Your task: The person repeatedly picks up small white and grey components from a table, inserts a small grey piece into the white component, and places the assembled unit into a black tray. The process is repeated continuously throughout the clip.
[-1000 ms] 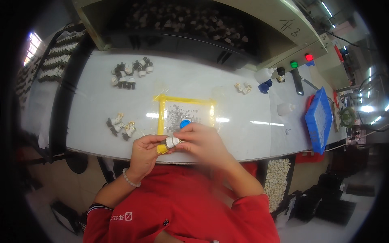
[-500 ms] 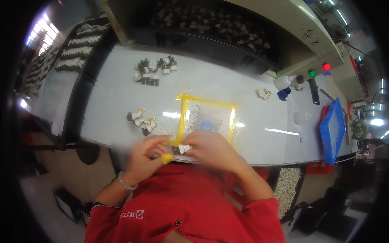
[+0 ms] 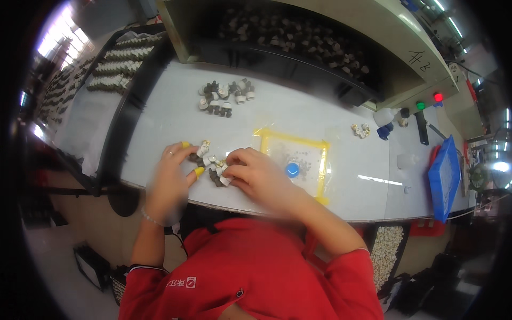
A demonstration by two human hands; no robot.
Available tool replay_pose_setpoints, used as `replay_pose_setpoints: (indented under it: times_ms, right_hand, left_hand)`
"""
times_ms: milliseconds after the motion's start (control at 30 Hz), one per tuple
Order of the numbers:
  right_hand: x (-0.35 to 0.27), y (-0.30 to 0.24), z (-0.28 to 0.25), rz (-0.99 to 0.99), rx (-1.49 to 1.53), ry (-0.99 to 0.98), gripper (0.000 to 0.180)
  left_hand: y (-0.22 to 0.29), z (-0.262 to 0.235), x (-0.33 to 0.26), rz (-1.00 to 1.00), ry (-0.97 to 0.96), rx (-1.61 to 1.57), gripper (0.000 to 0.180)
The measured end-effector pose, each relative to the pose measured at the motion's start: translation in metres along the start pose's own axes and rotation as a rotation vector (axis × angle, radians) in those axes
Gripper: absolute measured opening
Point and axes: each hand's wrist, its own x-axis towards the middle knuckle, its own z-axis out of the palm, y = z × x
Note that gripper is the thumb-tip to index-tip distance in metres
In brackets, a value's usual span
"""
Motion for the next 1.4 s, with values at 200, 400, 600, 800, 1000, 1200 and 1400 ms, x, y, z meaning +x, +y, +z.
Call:
replay_pose_setpoints:
  times_ms: [200, 400, 600, 800, 1000, 1200, 1400]
  right_hand:
    - [0.002, 0.000, 0.004, 0.062, 0.019, -0.020, 0.026]
    - [0.005, -0.004, 0.005, 0.073, -0.023, -0.026, 0.040]
    - [0.008, -0.011, 0.002, 0.050, -0.095, -0.048, 0.038]
    - [0.032, -0.002, -0.002, 0.092, -0.091, 0.011, 0.024]
    - [0.066, 0.004, 0.005, 0.207, -0.116, -0.209, 0.018]
    - [0.064, 0.013, 0.014, 0.014, -0.084, -0.084, 0.022]
    - [0.062, 0.003, 0.009, -0.096, 0.021, 0.008, 0.026]
  left_hand:
    - [-0.003, 0.001, -0.006, 0.062, 0.020, -0.009, 0.033]
    - [-0.001, -0.004, 0.002, 0.017, 0.018, -0.103, 0.032]
    - [-0.010, -0.014, 0.016, 0.010, -0.052, -0.113, 0.031]
    - [-0.015, -0.014, 0.027, 0.059, -0.107, -0.014, 0.024]
    - [-0.019, -0.015, 0.033, 0.027, -0.106, -0.045, 0.020]
    - [-0.027, -0.017, 0.028, 0.059, -0.095, -0.061, 0.024]
    - [-0.029, -0.022, 0.031, -0.231, -0.181, -0.329, 0.020]
